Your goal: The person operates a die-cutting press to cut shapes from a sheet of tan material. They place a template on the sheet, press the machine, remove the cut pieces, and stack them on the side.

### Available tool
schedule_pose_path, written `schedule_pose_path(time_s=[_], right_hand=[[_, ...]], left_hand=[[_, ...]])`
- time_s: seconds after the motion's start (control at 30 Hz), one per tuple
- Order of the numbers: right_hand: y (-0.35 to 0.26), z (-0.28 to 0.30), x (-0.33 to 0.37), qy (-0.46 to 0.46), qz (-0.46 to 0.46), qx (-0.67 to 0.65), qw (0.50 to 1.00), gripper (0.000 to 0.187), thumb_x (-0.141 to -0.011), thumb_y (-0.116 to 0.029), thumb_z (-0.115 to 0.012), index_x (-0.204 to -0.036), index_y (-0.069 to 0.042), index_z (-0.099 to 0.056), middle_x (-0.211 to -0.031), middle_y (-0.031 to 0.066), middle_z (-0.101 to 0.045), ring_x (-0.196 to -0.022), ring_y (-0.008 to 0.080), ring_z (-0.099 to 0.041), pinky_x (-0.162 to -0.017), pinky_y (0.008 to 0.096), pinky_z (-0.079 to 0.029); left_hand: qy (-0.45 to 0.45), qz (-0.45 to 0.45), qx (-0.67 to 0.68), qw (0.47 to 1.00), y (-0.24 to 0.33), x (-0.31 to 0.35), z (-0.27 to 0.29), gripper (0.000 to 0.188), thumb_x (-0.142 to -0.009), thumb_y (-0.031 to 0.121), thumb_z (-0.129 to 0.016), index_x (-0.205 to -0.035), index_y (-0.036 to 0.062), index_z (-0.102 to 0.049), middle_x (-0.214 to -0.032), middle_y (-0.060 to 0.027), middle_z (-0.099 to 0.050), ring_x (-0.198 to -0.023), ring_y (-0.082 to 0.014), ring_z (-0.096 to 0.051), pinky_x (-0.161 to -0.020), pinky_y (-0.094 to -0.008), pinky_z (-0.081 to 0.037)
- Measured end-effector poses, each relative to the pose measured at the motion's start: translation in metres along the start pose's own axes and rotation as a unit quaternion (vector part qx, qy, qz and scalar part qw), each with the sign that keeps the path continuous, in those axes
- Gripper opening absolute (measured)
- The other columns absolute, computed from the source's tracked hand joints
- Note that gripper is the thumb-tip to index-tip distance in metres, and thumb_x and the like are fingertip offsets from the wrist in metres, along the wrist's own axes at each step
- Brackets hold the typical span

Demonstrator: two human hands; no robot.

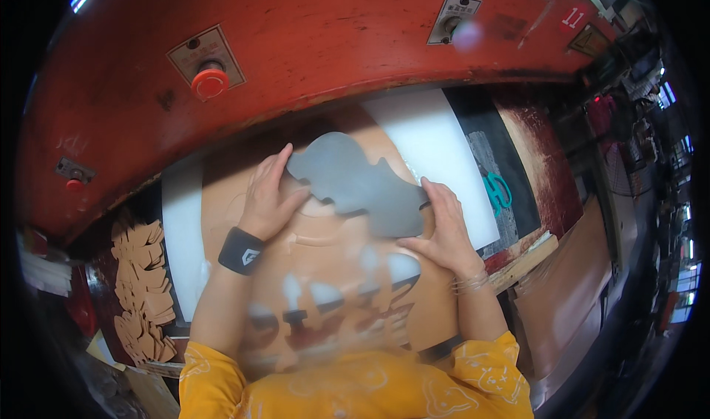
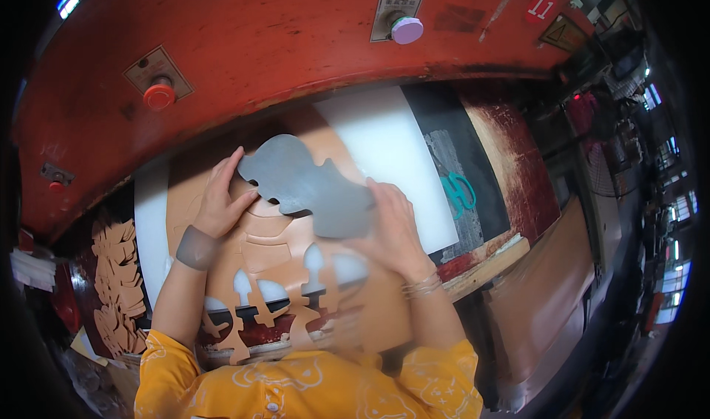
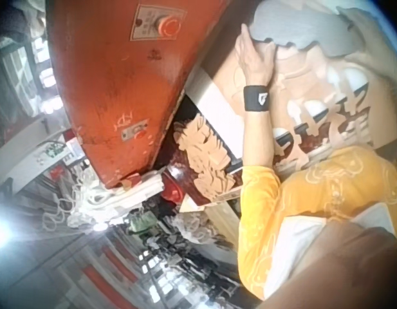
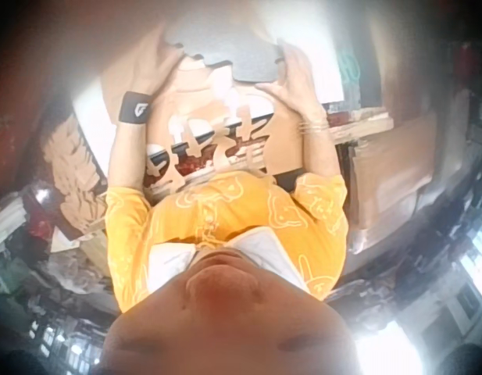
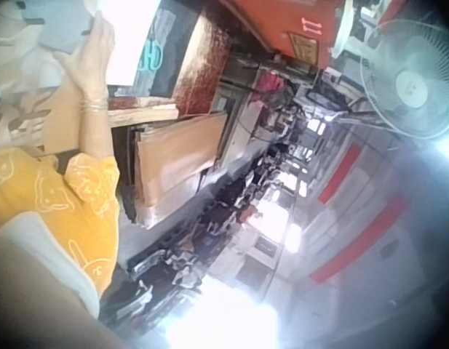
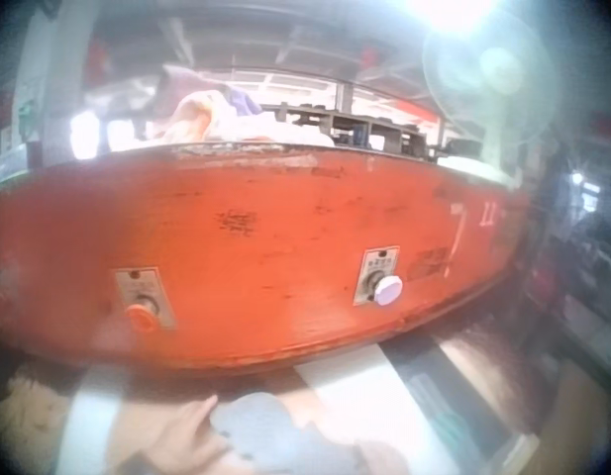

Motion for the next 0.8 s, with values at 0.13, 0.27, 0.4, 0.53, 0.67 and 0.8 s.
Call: schedule_pose_path(time_s=[0.13,0.27,0.4,0.53,0.67,0.8], right_hand=[[0.004,0.007,0.0,-0.014,0.049,-0.023,0.998,0.099,-0.061,-0.023,-0.082,-0.142,-0.002,-0.028,-0.136,0.0206,-0.038,-0.129,0.0365,-0.034,-0.109,0.0417,-0.028],[0.013,0.01,0.002,-0.038,-0.002,-0.089,0.995,0.094,-0.064,-0.022,-0.076,-0.142,-0.002,-0.028,-0.136,0.0207,-0.038,-0.129,0.0356,-0.034,-0.11,0.0415,-0.025],[0.006,0.007,0.003,-0.019,0.001,-0.037,0.999,0.095,-0.061,-0.023,-0.08,-0.14,-0.005,-0.032,-0.135,0.0195,-0.04,-0.129,0.0355,-0.035,-0.109,0.0418,-0.027],[-0.002,0.003,0.001,0.026,0.005,-0.016,1.0,0.093,-0.056,-0.022,-0.084,-0.136,-0.006,-0.038,-0.131,0.0173,-0.044,-0.126,0.0346,-0.038,-0.106,0.0415,-0.031],[-0.002,0.002,0.0,0.053,0.005,-0.029,0.998,0.088,-0.054,-0.02,-0.085,-0.131,-0.006,-0.043,-0.127,0.0159,-0.048,-0.121,0.0339,-0.042,-0.104,0.041,-0.033],[-0.001,0.001,0.001,0.06,0.015,-0.027,0.998,0.087,-0.053,-0.02,-0.085,-0.129,-0.006,-0.044,-0.125,0.016,-0.049,-0.119,0.0339,-0.043,-0.103,0.041,-0.034]], left_hand=[[0.016,0.013,-0.018,1.0,0.0,-0.001,-0.003,0.073,-0.073,0.013,-0.072,-0.138,0.0052,-0.038,-0.121,-0.019,-0.052,-0.114,-0.0353,-0.047,-0.098,-0.041,-0.037],[0.023,0.021,-0.03,0.999,0.0,-0.001,-0.006,0.069,-0.074,0.011,-0.071,-0.136,0.0057,-0.042,-0.12,-0.0198,-0.052,-0.114,-0.0349,-0.048,-0.098,-0.0403,-0.038],[0.029,0.032,-0.018,0.999,0.0,-0.002,-0.005,0.065,-0.075,0.011,-0.071,-0.134,0.0055,-0.044,-0.12,-0.0185,-0.053,-0.113,-0.034,-0.048,-0.098,-0.0397,-0.037],[0.026,0.024,-0.03,0.999,-0.001,-0.005,-0.006,0.064,-0.075,0.012,-0.071,-0.134,0.0061,-0.046,-0.118,-0.0169,-0.055,-0.112,-0.0331,-0.049,-0.097,-0.0393,-0.038],[0.037,0.016,-0.043,0.998,-0.001,-0.005,-0.007,0.063,-0.075,0.013,-0.071,-0.133,0.0066,-0.047,-0.115,-0.0155,-0.057,-0.11,-0.0323,-0.05,-0.095,-0.0394,-0.039],[0.048,0.012,-0.065,0.997,0.0,-0.005,-0.008,0.063,-0.075,0.014,-0.071,-0.133,0.0073,-0.047,-0.113,-0.0146,-0.058,-0.108,-0.0317,-0.051,-0.094,-0.0399,-0.04]])
Point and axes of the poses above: each hand's wrist, its own x-axis away from the middle knuckle, its own z-axis out of the back of the hand, y = z × x, the point moved 3 cm from there along -x, towards the middle knuckle
